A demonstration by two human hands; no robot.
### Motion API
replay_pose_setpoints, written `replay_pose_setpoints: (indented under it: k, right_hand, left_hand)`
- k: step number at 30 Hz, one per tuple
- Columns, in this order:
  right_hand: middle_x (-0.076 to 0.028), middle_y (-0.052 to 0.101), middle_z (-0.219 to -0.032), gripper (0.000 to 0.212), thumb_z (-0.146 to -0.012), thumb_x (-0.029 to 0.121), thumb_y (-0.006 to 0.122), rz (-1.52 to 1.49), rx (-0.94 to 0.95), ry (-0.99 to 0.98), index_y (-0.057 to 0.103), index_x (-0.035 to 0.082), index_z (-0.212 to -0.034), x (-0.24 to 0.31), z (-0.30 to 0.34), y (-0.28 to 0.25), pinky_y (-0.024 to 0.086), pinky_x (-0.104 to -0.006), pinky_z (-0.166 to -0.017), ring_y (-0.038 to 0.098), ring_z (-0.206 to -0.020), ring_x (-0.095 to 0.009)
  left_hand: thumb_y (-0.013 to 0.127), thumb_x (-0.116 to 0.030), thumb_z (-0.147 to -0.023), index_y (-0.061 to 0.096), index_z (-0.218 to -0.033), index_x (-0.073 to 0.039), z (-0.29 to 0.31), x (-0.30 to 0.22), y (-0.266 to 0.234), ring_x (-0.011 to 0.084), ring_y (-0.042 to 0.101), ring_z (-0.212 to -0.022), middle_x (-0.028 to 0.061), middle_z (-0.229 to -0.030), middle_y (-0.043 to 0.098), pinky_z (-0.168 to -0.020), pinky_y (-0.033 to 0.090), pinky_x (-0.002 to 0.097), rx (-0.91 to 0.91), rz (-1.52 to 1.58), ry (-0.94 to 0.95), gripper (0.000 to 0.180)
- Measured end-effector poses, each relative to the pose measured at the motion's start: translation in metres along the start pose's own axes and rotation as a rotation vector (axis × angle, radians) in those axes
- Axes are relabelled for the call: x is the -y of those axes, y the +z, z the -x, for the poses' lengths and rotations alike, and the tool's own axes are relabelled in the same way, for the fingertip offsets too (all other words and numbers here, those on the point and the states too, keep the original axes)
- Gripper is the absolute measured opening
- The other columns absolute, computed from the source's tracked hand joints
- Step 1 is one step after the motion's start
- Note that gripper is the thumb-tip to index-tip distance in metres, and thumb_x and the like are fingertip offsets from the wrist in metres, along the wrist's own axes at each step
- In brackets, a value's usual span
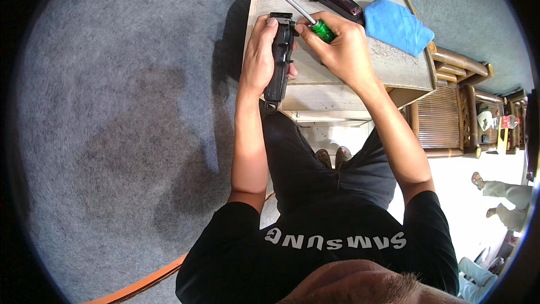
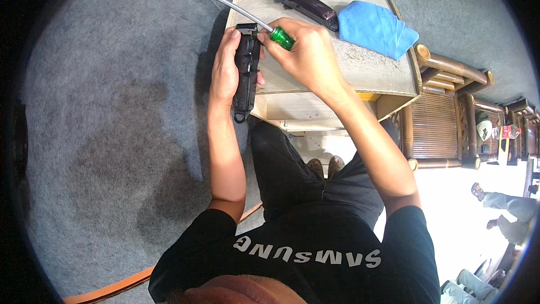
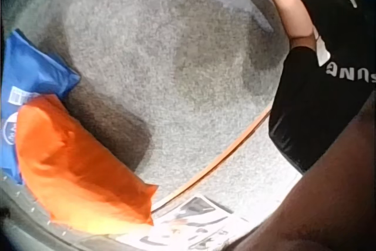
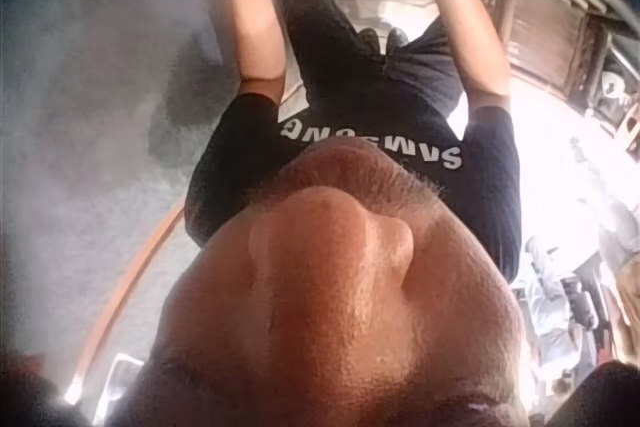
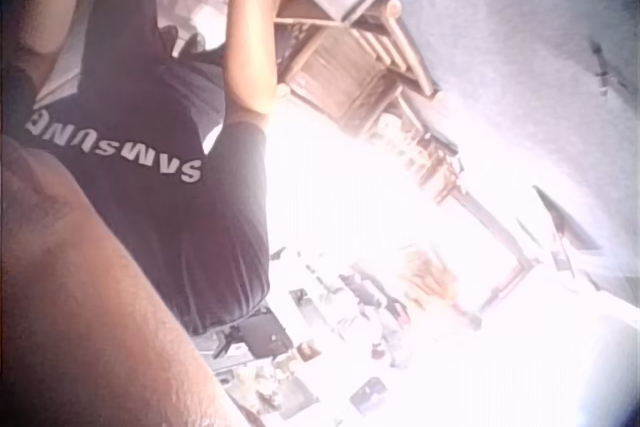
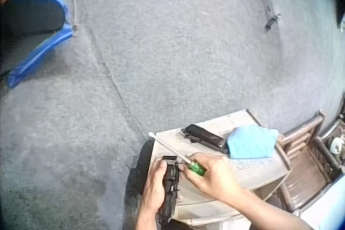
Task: The person disassembles and repairs hair clippers using a screwdriver. The person uses the screwdriver to remove screws from the internal motor assembly, handles the clipper casing, and positions small metal components on a workbench.
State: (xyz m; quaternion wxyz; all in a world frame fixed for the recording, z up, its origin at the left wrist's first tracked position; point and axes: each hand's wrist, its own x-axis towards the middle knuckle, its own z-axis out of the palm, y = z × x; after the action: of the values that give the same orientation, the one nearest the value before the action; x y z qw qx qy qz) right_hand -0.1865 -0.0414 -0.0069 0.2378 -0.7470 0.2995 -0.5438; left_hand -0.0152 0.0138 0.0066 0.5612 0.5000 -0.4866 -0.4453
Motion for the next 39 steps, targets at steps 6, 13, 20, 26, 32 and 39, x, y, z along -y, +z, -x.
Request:
replay_pose_setpoints:
  k: [6, 13, 20, 26, 32, 39]
  right_hand:
    - [-0.018, 0.071, -0.077, 0.018, -0.09, 0.019, 0.077, -0.01, -0.005, -0.02, 0.073, 0.002, -0.09, 0.001, -0.002, 0.001, 0.055, -0.0419, -0.066, 0.072, -0.073, -0.037]
    - [-0.022, 0.071, -0.079, 0.024, -0.083, 0.018, 0.077, -0.049, 0.063, 0.018, 0.07, 0.0, -0.096, -0.001, -0.002, 0.0, 0.055, -0.0448, -0.069, 0.073, -0.078, -0.041]
    - [-0.024, 0.07, -0.077, 0.026, -0.085, 0.021, 0.075, -0.021, 0.058, 0.044, 0.068, -0.001, -0.096, -0.002, -0.002, 0.002, 0.055, -0.0465, -0.069, 0.073, -0.079, -0.042]
    - [-0.023, 0.069, -0.075, 0.024, -0.086, 0.02, 0.072, -0.038, 0.064, 0.073, 0.068, -0.001, -0.095, -0.004, -0.001, 0.001, 0.055, -0.0458, -0.068, 0.073, -0.075, -0.041]
    - [-0.021, 0.07, -0.076, 0.023, -0.087, 0.02, 0.072, -0.077, 0.041, 0.208, 0.07, -0.001, -0.097, 0.003, -0.001, -0.003, 0.056, -0.0425, -0.067, 0.074, -0.07, -0.034]
    - [-0.022, 0.073, -0.083, 0.03, -0.086, 0.024, 0.073, 0.237, -0.069, 0.166, 0.071, -0.001, -0.103, -0.011, -0.013, -0.037, 0.058, -0.0442, -0.073, 0.074, -0.079, -0.039]
  left_hand:
    - [0.042, -0.046, -0.111, 0.058, -0.117, -0.009, -0.002, 0.002, -0.002, 0.0176, 0.062, -0.048, 0.0087, -0.081, 0.063, -0.042, 0.052, 0.0295, 0.007, -0.022, 0.007, 0.041]
    - [0.041, -0.045, -0.111, 0.059, -0.118, -0.008, 0.001, -0.002, 0.001, 0.0171, 0.062, -0.052, 0.0092, -0.084, 0.064, -0.043, 0.053, 0.0295, 0.015, -0.032, 0.029, 0.042]
    - [0.041, -0.045, -0.111, 0.059, -0.117, -0.008, 0.001, -0.001, 0.003, 0.0162, 0.062, -0.052, 0.0097, -0.085, 0.064, -0.043, 0.053, 0.0287, 0.005, -0.026, 0.033, 0.041]
    - [0.04, -0.046, -0.111, 0.059, -0.118, -0.009, 0.0, -0.001, 0.0, 0.0167, 0.061, -0.049, 0.0095, -0.085, 0.065, -0.042, 0.053, 0.0285, 0.028, -0.026, 0.02, 0.042]
    - [0.037, -0.053, -0.111, 0.058, -0.115, -0.009, 0.002, -0.003, 0.0, 0.0191, 0.065, -0.05, 0.0097, -0.084, 0.066, -0.043, 0.054, 0.0292, -0.009, 0.034, -0.025, 0.049]
    - [0.036, -0.061, -0.109, 0.059, -0.108, -0.008, -0.006, 0.006, -0.006, 0.0225, 0.068, -0.053, 0.0098, -0.084, 0.068, -0.047, 0.057, 0.0329, 0.059, 0.264, -0.008, 0.058]
